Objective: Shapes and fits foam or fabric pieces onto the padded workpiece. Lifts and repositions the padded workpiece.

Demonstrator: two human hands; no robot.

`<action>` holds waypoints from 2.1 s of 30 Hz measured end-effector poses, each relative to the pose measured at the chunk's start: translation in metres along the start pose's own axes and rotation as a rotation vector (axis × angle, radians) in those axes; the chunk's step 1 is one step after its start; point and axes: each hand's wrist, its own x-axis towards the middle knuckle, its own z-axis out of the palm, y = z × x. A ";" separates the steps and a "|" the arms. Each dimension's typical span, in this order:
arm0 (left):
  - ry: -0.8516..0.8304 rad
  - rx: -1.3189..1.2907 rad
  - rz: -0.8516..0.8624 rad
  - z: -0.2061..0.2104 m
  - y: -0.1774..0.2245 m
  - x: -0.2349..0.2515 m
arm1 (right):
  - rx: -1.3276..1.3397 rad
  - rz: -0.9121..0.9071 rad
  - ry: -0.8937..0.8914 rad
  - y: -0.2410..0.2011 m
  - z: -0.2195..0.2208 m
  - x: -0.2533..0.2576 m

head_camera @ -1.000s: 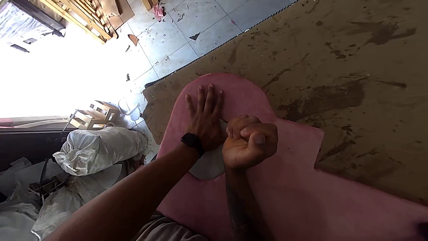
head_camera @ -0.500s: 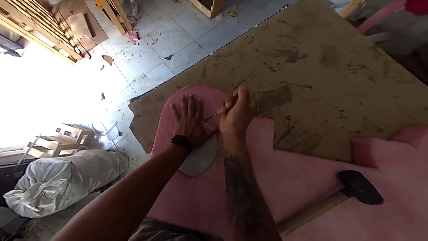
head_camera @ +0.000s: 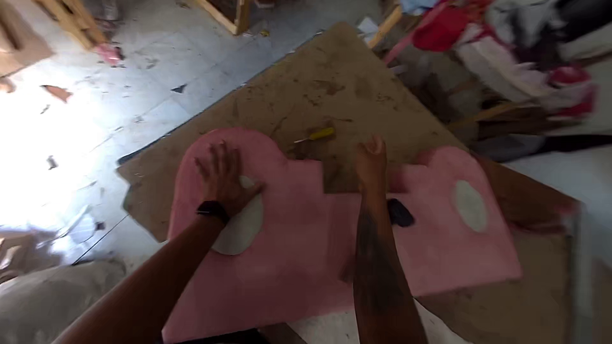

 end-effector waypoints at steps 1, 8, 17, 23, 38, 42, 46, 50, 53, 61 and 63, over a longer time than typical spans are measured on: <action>0.014 0.013 -0.001 0.001 0.000 0.002 | -0.175 -0.023 0.085 0.015 -0.048 -0.037; -0.009 0.091 -0.049 -0.002 -0.001 0.002 | -0.533 0.321 0.049 0.110 -0.107 -0.162; -0.032 0.111 -0.083 -0.006 0.000 0.000 | 0.978 -0.331 -0.088 -0.119 0.007 -0.124; -0.030 0.080 -0.097 -0.006 0.001 0.004 | 1.126 -0.381 -0.404 -0.212 0.115 -0.106; -0.059 0.068 -0.096 -0.007 -0.004 0.005 | 0.988 -0.428 -0.455 -0.169 0.184 -0.120; -0.038 0.055 -0.100 -0.007 -0.002 0.011 | 1.035 -0.553 -0.481 -0.207 0.151 -0.100; -0.050 0.050 -0.100 -0.007 -0.003 0.010 | 0.898 -0.449 -0.464 -0.164 0.180 -0.110; -0.037 0.049 -0.087 -0.007 -0.002 0.014 | 1.015 -0.571 -0.435 -0.217 0.126 -0.086; -0.055 0.060 -0.095 -0.007 -0.004 0.010 | 0.810 -0.515 -0.479 -0.217 0.078 -0.087; 0.009 0.083 -0.054 -0.005 -0.005 0.008 | 0.089 0.112 -0.296 -0.012 -0.047 -0.201; -0.033 0.105 -0.023 -0.013 -0.005 0.009 | 0.205 0.294 -0.164 0.030 -0.086 -0.250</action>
